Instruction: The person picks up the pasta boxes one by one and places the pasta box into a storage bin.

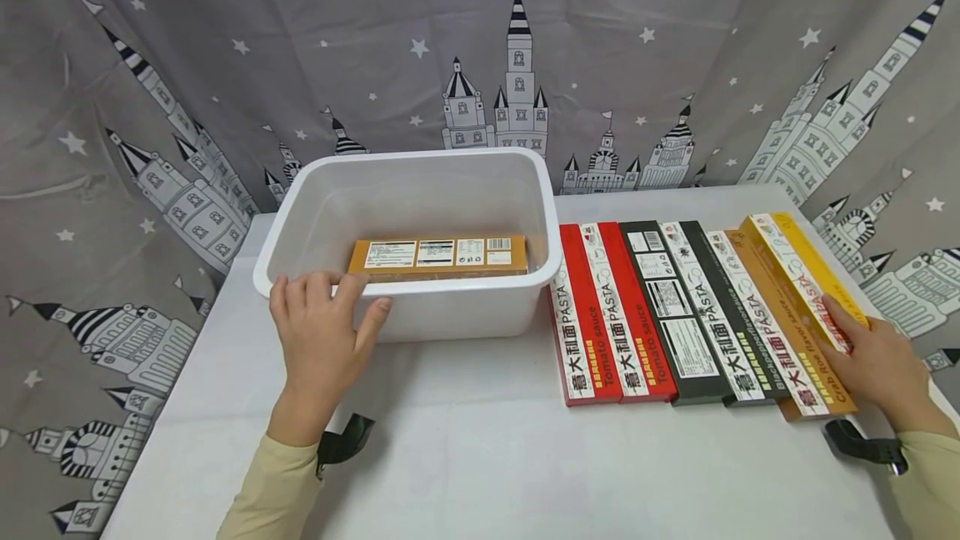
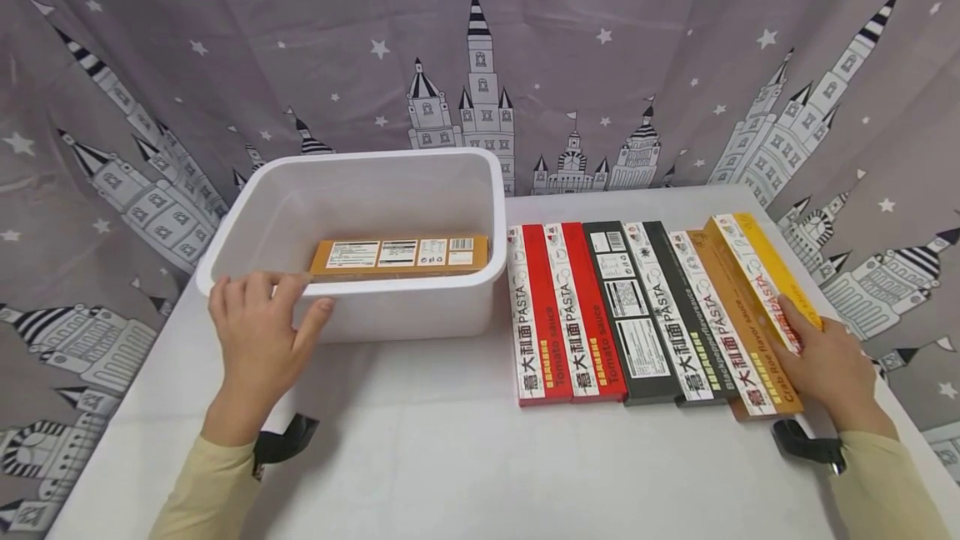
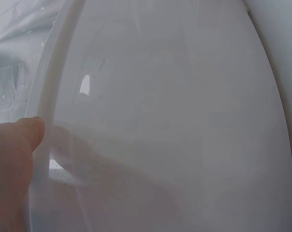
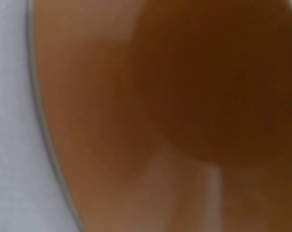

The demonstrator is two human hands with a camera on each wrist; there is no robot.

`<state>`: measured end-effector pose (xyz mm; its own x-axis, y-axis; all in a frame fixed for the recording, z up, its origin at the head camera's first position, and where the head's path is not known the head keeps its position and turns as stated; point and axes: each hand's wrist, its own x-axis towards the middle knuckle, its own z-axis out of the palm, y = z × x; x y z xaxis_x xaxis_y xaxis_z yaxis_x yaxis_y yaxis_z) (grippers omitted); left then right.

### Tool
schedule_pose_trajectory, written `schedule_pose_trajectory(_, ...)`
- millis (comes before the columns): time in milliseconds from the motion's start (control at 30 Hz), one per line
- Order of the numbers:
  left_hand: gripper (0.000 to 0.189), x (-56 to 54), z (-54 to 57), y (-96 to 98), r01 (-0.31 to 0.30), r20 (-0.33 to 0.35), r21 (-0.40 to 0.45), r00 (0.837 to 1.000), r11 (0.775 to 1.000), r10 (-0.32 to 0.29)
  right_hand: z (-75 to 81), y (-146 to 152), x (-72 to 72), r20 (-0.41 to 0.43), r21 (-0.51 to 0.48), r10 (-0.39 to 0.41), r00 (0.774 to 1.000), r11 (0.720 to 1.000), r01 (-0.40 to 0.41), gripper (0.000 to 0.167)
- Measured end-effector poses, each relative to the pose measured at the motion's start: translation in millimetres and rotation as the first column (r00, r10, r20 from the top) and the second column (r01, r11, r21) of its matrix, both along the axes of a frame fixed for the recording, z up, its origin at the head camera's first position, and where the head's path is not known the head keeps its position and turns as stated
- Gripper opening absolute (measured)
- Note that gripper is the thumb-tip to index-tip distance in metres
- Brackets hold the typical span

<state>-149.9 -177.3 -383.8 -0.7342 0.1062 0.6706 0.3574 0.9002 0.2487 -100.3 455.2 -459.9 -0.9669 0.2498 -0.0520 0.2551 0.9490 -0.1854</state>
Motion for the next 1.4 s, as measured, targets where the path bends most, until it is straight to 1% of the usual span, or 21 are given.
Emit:
schedule_pose_trajectory(100, 0.072, 0.4, 0.7, 0.0, 0.003, -0.001, 0.0, 1.0, 1.0, -0.003, -0.8, -0.9, 0.3, -0.012, 0.001, 0.0, 1.0, 1.0, 0.0, 0.074)
schedule_pose_trajectory(200, 0.074, 0.8, 1.7, 0.4, 0.003, -0.008, 0.003, 1.0, 1.0, -0.003, -1.4, -2.2, 0.2, -0.024, 0.005, 0.003, 1.0, 1.0, -0.003, 0.074)
schedule_pose_trajectory(400, 0.078, 0.1, 1.4, 1.1, -0.005, -0.009, -0.004, 1.0, 1.0, 0.005, -1.5, -1.7, 0.2, -0.054, 0.002, 0.04, 0.998, 0.999, -0.04, 0.073)
schedule_pose_trajectory(533, 0.078, -0.5, 0.0, 1.6, -0.01, -0.006, -0.01, 1.0, 1.0, 0.01, 1.9, 2.6, 0.3, -0.048, -0.031, 0.072, 0.996, 0.997, -0.074, 0.073)
schedule_pose_trajectory(633, 0.078, -0.8, -0.5, 1.8, -0.011, -0.012, -0.008, 1.0, 1.0, 0.011, 8.2, 5.5, -1.0, -0.038, -0.07, 0.102, 0.994, 0.992, -0.105, 0.074)
schedule_pose_trajectory(733, 0.077, -0.8, -0.5, 2.2, -0.01, -0.019, -0.004, 1.0, 1.0, 0.01, 17.1, 5.6, -3.4, -0.051, -0.086, 0.134, 0.99, 0.987, -0.138, 0.074)
schedule_pose_trajectory(900, 0.076, -0.6, -0.3, 2.3, -0.007, -0.022, 0.001, 1.0, 1.0, 0.007, 40.3, 4.0, -8.8, -0.035, -0.082, 0.136, 0.99, 0.987, -0.138, 0.075)
schedule_pose_trajectory(1067, 0.077, -0.6, -0.4, 1.7, -0.009, -0.015, 0.001, 1.0, 1.0, 0.009, 64.8, 2.6, -18.3, -0.017, -0.052, 0.149, 0.989, 0.987, -0.149, 0.076)
schedule_pose_trajectory(1167, 0.077, -0.4, -0.7, 1.0, -0.011, -0.011, 0.002, 1.0, 1.0, 0.011, 77.3, -0.5, -25.5, -0.027, -0.056, 0.179, 0.983, 0.982, -0.18, 0.077)
schedule_pose_trajectory(1300, 0.077, -0.2, -0.7, 0.6, -0.011, -0.009, 0.008, 1.0, 1.0, 0.011, 95.3, -8.5, -36.7, -0.056, -0.056, 0.246, 0.968, 0.967, -0.249, 0.075)
schedule_pose_trajectory(1400, 0.077, -0.2, -0.6, 0.8, -0.011, -0.009, 0.007, 1.0, 1.0, 0.011, 108.8, -18.9, -44.2, -0.082, -0.034, 0.303, 0.949, 0.951, -0.307, 0.072)
